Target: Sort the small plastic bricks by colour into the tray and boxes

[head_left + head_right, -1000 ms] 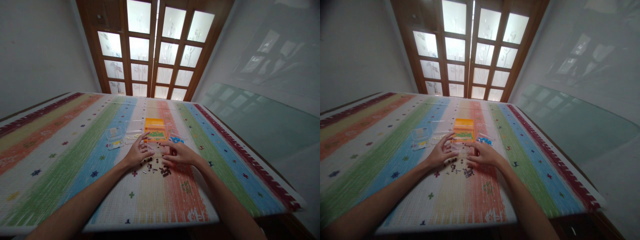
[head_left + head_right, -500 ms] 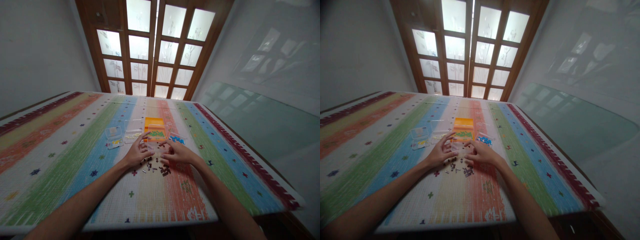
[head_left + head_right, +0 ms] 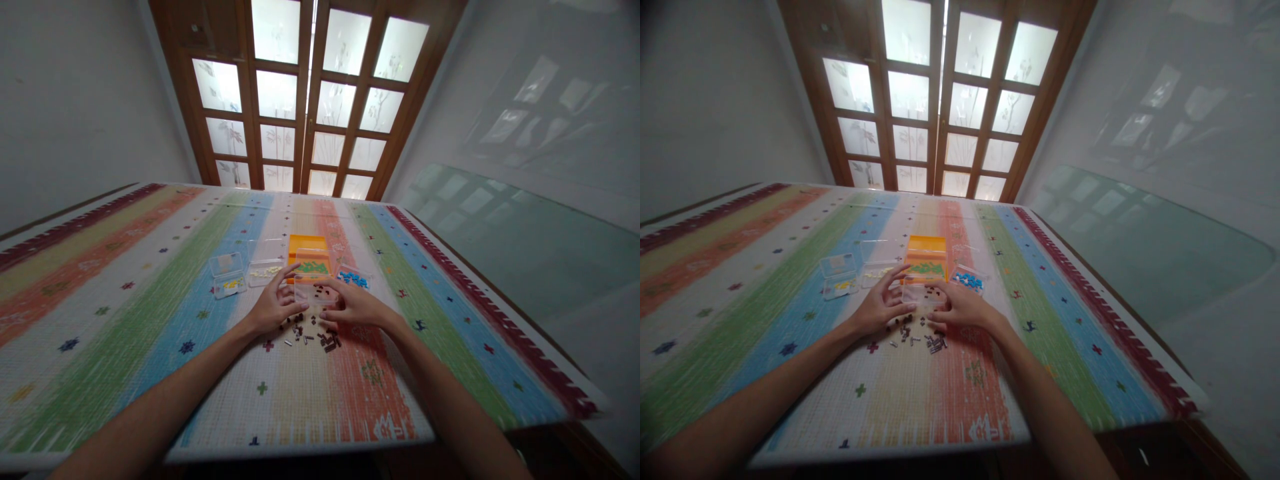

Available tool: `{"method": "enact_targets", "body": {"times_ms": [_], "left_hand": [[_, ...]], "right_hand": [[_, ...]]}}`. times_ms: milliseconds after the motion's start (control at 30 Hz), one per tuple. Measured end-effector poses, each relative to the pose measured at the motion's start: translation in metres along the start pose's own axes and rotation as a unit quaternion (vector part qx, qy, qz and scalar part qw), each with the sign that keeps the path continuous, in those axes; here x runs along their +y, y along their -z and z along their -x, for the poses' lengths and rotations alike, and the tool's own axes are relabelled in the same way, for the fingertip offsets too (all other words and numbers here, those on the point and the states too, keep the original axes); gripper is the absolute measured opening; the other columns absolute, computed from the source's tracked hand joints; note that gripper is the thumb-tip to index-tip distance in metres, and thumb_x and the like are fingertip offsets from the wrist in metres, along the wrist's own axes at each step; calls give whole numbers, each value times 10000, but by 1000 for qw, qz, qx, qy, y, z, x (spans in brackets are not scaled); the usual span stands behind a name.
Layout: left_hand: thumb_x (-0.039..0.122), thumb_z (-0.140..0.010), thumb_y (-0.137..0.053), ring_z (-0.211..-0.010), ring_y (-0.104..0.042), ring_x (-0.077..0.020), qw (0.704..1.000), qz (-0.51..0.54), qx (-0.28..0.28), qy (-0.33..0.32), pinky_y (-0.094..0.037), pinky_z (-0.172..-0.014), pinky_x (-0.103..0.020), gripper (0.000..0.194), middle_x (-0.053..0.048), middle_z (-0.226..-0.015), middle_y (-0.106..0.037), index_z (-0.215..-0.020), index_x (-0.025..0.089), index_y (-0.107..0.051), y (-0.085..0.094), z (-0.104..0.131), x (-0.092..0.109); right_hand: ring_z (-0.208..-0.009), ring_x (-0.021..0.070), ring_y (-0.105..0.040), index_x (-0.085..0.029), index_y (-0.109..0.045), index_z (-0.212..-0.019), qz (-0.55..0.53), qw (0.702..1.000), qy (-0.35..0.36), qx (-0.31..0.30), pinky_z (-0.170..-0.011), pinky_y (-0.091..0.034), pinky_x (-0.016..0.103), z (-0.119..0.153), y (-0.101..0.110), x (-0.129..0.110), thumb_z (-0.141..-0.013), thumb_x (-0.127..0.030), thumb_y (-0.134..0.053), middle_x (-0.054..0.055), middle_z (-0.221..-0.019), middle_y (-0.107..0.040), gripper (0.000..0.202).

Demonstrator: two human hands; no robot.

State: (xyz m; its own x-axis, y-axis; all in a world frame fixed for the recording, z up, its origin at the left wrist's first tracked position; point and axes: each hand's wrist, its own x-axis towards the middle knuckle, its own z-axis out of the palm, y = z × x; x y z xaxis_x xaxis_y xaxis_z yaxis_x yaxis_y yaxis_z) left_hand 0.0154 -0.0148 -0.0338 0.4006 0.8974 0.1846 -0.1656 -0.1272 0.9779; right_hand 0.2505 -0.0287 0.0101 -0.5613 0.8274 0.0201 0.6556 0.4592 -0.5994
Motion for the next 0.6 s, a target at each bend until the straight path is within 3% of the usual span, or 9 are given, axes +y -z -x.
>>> {"method": "enact_targets", "body": {"times_ms": [333,600], "left_hand": [[243,-662,-855,-881,-662,-147,1000,-4,4,2,-583,-861,-395,877,-104,-1314,-473,-1428,311,-431,1,0,-2],[233,-664,-851,-960,-670,-165,1000,11,3,6,-560,-944,-414,866,-111,-1374,-468,-1430,298,-454,3,0,3]], "right_hand": [[-608,117,-516,-156,-499,-1358,6,1000,-5,7,-609,-380,237,-3,-2,3,-849,-294,-674,-10,-781,-635,556],[-560,119,-491,-157,-482,-1389,7,999,13,33,-588,-348,230,-3,-3,8,-887,-271,-603,-63,-632,-556,529]]}}
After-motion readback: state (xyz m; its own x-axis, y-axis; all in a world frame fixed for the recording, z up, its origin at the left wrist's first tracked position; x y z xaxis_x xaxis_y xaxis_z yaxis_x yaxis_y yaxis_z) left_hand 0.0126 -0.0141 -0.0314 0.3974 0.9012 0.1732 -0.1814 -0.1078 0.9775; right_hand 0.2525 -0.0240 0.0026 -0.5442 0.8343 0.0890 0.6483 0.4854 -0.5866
